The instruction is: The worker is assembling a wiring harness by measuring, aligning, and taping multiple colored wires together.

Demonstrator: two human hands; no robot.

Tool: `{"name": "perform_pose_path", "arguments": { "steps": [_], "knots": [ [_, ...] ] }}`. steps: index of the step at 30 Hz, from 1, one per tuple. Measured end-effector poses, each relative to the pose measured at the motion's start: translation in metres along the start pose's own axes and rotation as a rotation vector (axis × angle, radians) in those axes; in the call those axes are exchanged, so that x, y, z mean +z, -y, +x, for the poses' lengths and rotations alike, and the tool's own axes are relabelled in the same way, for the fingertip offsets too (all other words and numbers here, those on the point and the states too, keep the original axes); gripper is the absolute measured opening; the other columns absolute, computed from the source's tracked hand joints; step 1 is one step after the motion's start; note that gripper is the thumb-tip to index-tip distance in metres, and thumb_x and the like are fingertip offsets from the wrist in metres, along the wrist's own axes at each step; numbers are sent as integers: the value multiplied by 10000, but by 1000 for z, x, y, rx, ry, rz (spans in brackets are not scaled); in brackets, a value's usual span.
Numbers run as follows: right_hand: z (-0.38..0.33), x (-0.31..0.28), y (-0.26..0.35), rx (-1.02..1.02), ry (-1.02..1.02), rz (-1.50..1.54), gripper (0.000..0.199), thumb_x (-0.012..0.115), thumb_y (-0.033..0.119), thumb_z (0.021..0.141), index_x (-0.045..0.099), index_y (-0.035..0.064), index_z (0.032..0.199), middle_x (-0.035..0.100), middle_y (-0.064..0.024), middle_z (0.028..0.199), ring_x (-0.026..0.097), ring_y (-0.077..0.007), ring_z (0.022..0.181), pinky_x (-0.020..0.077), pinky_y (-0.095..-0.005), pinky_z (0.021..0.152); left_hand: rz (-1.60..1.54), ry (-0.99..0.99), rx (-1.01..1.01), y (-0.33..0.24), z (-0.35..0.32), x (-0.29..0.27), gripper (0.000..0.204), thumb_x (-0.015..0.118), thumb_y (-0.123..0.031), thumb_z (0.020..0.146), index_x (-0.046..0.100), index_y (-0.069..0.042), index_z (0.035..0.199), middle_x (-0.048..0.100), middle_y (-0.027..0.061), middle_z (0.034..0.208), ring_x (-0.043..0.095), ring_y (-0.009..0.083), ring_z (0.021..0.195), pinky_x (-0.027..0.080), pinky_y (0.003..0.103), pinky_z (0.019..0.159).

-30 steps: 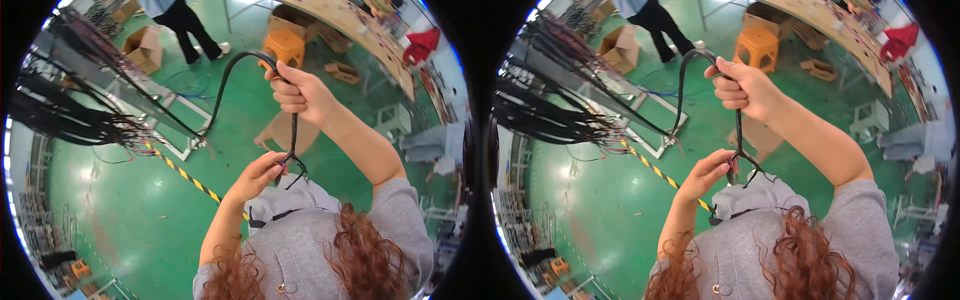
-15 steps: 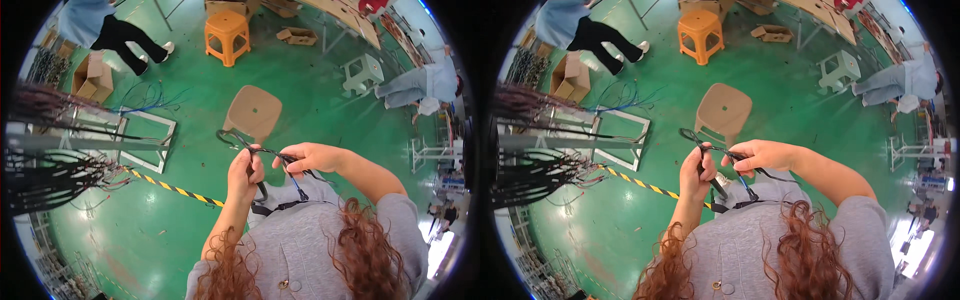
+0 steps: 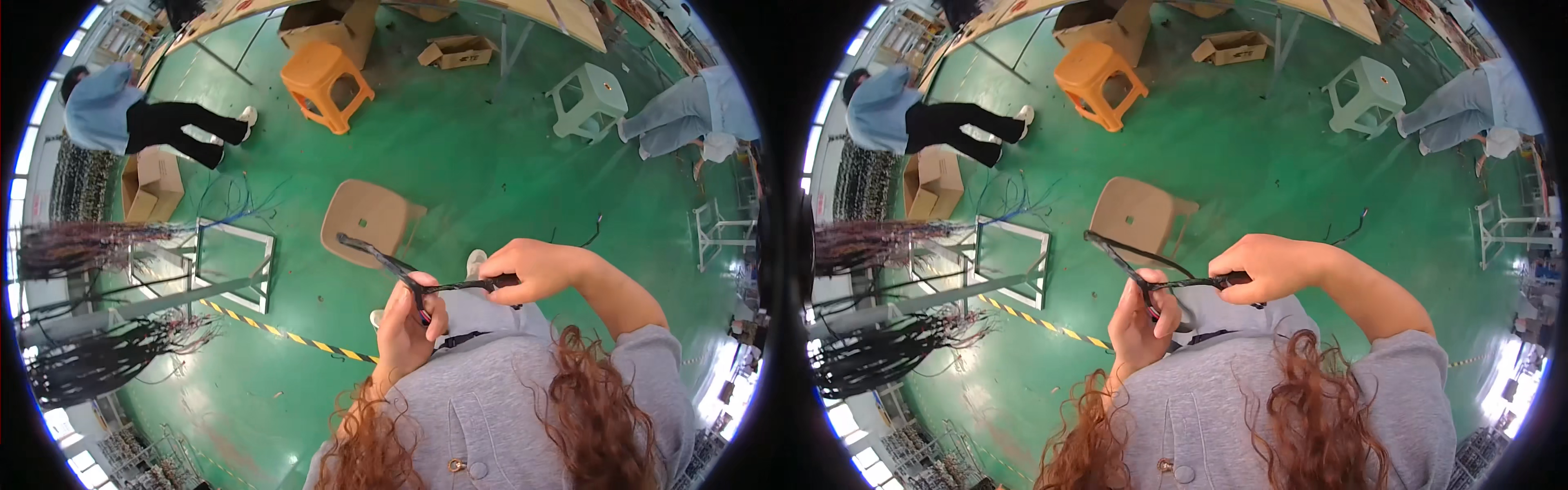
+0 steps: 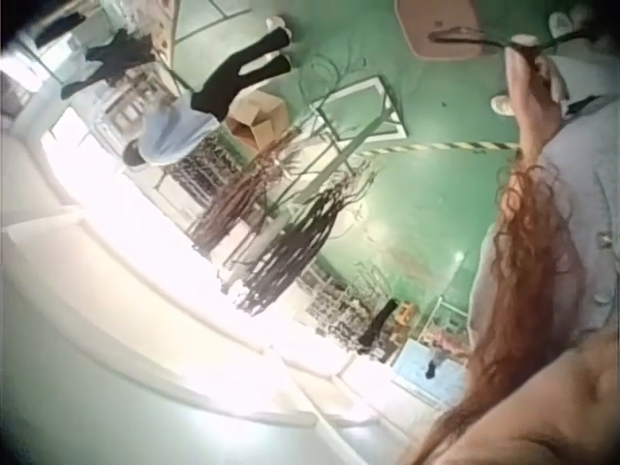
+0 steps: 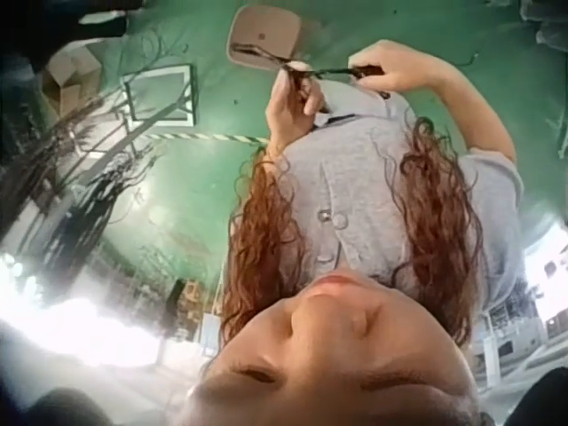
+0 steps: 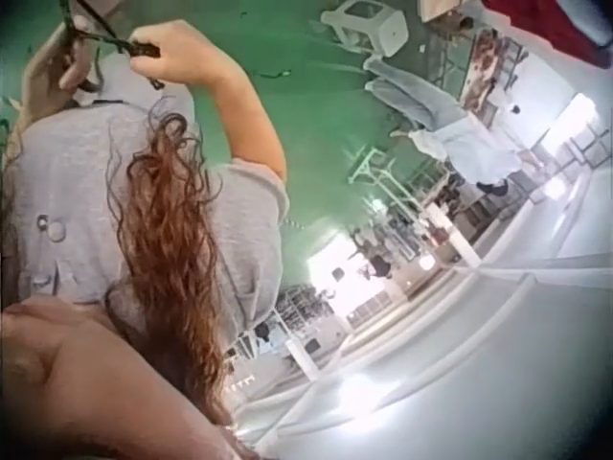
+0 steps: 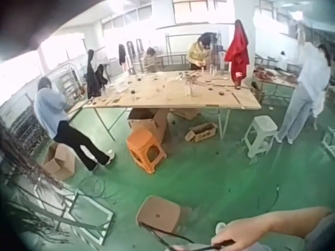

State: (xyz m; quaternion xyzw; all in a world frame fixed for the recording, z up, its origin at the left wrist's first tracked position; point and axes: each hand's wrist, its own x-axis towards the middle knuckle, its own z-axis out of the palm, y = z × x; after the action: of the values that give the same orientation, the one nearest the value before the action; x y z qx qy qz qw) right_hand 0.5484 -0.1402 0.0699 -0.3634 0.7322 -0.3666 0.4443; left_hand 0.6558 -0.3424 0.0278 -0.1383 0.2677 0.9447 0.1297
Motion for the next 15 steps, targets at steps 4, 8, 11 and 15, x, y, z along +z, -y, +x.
{"name": "perform_pose_path", "arguments": {
  "steps": [4,8,11,15],
  "knots": [
    [-39,-30,-26,-80,-303,-102,239,521,277,857,511,51,778,501,-129,677,522,-301,630,415,-381,551,28,96,53,31,58,45,285,425,-306,917,470,-49,1032,496,105,1033,408,116,469,341,247,471],
    [-52,-60,-59,-162,-666,-195,286,462,299,886,496,66,724,499,-128,612,527,-310,574,416,-385,509,110,54,-24,48,109,77,273,413,-286,929,475,-38,1024,529,130,1062,426,107,474,337,220,440],
    [-46,-93,-87,-25,-574,-328,346,426,345,896,517,69,707,531,-124,586,540,-325,546,429,-390,482,407,-73,-1,45,151,100,230,442,-225,922,507,-5,947,524,38,729,409,84,466,314,196,422],
    [-19,-159,-110,249,-172,-499,411,388,388,898,553,67,700,583,-133,617,573,-329,572,454,-413,498,704,-112,26,49,213,97,203,439,-194,919,509,-5,950,493,24,636,387,77,440,296,203,411]
  ]
}}
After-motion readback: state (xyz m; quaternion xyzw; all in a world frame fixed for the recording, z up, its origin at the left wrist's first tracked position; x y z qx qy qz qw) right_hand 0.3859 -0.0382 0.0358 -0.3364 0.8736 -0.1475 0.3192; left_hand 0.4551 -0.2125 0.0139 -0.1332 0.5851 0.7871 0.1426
